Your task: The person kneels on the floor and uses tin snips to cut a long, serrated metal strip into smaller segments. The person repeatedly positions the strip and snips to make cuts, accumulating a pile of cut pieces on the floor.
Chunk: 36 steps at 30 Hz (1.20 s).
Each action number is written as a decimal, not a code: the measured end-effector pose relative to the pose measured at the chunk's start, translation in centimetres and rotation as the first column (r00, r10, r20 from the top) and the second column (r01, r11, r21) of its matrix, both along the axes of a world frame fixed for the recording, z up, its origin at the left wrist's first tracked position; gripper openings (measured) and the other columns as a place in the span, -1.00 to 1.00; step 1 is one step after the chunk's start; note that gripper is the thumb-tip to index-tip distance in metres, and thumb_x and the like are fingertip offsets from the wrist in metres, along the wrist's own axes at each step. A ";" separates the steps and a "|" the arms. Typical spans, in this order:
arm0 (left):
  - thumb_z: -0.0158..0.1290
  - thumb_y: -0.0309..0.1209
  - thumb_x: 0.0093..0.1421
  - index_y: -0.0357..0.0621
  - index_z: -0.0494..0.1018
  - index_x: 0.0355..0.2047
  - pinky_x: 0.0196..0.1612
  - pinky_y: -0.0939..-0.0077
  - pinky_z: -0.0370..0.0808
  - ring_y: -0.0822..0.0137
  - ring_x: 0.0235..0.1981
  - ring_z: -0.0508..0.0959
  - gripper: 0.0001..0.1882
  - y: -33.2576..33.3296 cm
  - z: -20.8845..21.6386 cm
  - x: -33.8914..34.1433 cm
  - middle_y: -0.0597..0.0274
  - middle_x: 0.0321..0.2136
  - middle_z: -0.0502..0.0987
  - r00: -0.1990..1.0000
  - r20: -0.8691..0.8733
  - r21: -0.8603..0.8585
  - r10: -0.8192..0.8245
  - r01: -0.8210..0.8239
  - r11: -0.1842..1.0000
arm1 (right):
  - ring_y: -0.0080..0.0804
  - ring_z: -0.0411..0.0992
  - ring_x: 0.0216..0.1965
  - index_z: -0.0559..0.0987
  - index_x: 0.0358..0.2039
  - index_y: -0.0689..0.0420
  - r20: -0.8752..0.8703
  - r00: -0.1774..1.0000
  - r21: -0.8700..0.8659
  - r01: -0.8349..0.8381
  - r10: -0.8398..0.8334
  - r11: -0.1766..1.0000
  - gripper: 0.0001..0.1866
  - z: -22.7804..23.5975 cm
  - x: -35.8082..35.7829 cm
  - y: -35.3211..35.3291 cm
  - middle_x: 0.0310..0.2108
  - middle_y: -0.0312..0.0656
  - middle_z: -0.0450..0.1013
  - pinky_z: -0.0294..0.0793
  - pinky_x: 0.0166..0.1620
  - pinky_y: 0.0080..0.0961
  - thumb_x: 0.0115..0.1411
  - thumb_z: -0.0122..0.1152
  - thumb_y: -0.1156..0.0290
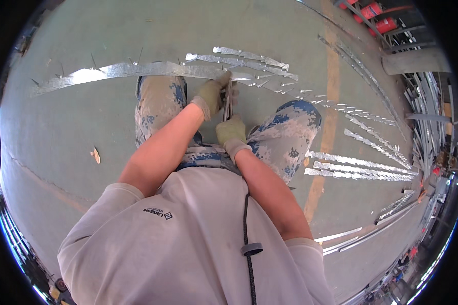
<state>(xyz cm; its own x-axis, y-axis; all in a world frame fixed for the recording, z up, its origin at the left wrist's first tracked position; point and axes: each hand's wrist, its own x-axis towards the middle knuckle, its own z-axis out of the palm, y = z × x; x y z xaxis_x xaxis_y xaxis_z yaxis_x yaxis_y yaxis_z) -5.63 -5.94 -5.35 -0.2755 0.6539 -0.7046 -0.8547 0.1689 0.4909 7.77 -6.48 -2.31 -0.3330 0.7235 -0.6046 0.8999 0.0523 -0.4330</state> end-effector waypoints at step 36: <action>-0.09 -0.17 0.49 -0.17 0.53 -0.19 -0.62 0.63 0.14 0.63 -0.75 0.15 -0.67 -0.8 -2.6 2.3 0.62 -0.70 0.21 0.721 0.632 0.622 -0.285 -0.253 0.741 | -0.46 0.34 -0.77 0.50 -0.23 0.14 -0.265 0.850 -0.641 0.198 -0.456 0.741 -0.73 5.4 1.5 0.7 -0.59 -0.22 0.46 0.23 -0.74 -0.46 0.23 0.37 0.27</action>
